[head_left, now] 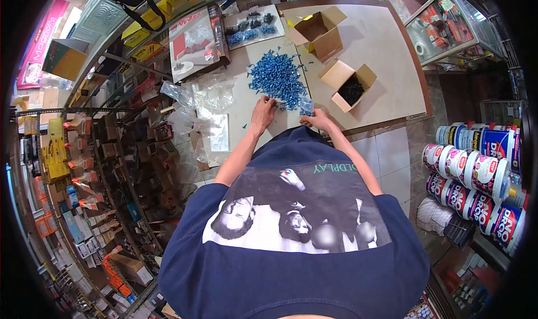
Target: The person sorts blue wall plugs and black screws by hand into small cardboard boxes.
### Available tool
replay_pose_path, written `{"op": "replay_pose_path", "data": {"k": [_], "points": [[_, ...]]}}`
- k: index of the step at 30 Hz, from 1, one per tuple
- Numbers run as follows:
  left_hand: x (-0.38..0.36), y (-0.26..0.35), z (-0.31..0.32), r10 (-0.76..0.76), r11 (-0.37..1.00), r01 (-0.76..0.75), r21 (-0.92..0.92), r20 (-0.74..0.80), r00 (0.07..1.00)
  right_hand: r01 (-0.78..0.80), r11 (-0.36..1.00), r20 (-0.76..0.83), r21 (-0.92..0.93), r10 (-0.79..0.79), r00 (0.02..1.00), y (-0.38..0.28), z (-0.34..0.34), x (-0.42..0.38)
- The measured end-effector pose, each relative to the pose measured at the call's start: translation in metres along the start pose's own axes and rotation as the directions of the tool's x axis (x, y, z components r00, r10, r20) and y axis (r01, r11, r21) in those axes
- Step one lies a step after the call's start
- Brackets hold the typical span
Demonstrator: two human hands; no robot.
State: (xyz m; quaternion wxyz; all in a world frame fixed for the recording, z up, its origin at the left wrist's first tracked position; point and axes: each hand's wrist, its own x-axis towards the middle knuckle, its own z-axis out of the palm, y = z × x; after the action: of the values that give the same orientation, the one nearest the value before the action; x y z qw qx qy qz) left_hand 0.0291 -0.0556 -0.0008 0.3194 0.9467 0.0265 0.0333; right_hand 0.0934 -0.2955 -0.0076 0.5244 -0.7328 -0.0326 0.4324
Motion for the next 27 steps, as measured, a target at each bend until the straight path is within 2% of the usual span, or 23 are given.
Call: {"op": "replay_pose_path", "data": {"k": [5, 13, 15, 16, 17, 19, 20, 22, 24, 26, 27], "points": [[0.001, -0.003, 0.0, -0.014, 0.997, 0.01, -0.083, -0.056, 0.998, -0.015, 1.0, -0.002, -0.026, 0.015, 1.0, -0.003, 0.0, -0.001], [0.02, 0.035, -0.004, -0.023, 0.976, 0.008, -0.218, -0.069, 0.997, -0.005, 1.0, -0.004, -0.024, 0.005, 1.0, 0.006, -0.001, 0.006], [0.029, 0.054, -0.006, 0.021, 0.912, -0.04, -0.409, -0.05, 0.999, -0.014, 0.998, -0.026, -0.068, 0.012, 1.0, 0.008, -0.001, 0.008], [0.033, 0.061, -0.007, 0.123, 0.929, -0.143, -0.342, -0.081, 0.989, -0.024, 0.994, -0.048, -0.111, 0.018, 0.999, 0.009, -0.001, 0.01], [0.037, 0.068, -0.008, 0.123, 0.929, -0.144, -0.341, -0.081, 0.989, -0.023, 0.994, -0.047, -0.11, 0.018, 0.999, 0.011, 0.0, 0.011], [0.043, 0.079, -0.003, 0.206, 0.859, -0.165, -0.484, 0.032, 0.978, -0.033, 0.999, -0.054, 0.001, 0.033, 0.998, 0.012, 0.001, 0.011], [0.045, 0.081, 0.002, 0.235, 0.872, -0.2, -0.447, 0.023, 0.972, -0.032, 0.999, -0.055, 0.002, 0.032, 0.998, 0.013, 0.002, 0.01], [0.046, 0.084, 0.003, 0.283, 0.878, -0.227, -0.42, 0.076, 0.956, -0.049, 0.988, -0.045, 0.144, 0.056, 0.997, 0.013, 0.004, 0.009], [0.045, 0.084, 0.006, 0.332, 0.889, -0.25, -0.384, 0.164, 0.929, -0.047, 0.99, -0.044, 0.134, 0.054, 0.998, 0.013, 0.003, 0.01], [0.043, 0.08, 0.011, 0.343, 0.889, -0.258, -0.379, 0.177, 0.922, -0.046, 0.991, -0.039, 0.125, 0.051, 0.998, 0.015, 0.003, 0.011], [0.042, 0.08, 0.011, 0.352, 0.889, -0.265, -0.375, 0.188, 0.917, -0.042, 0.997, -0.05, 0.064, 0.045, 0.998, 0.01, 0.002, 0.009]]}}
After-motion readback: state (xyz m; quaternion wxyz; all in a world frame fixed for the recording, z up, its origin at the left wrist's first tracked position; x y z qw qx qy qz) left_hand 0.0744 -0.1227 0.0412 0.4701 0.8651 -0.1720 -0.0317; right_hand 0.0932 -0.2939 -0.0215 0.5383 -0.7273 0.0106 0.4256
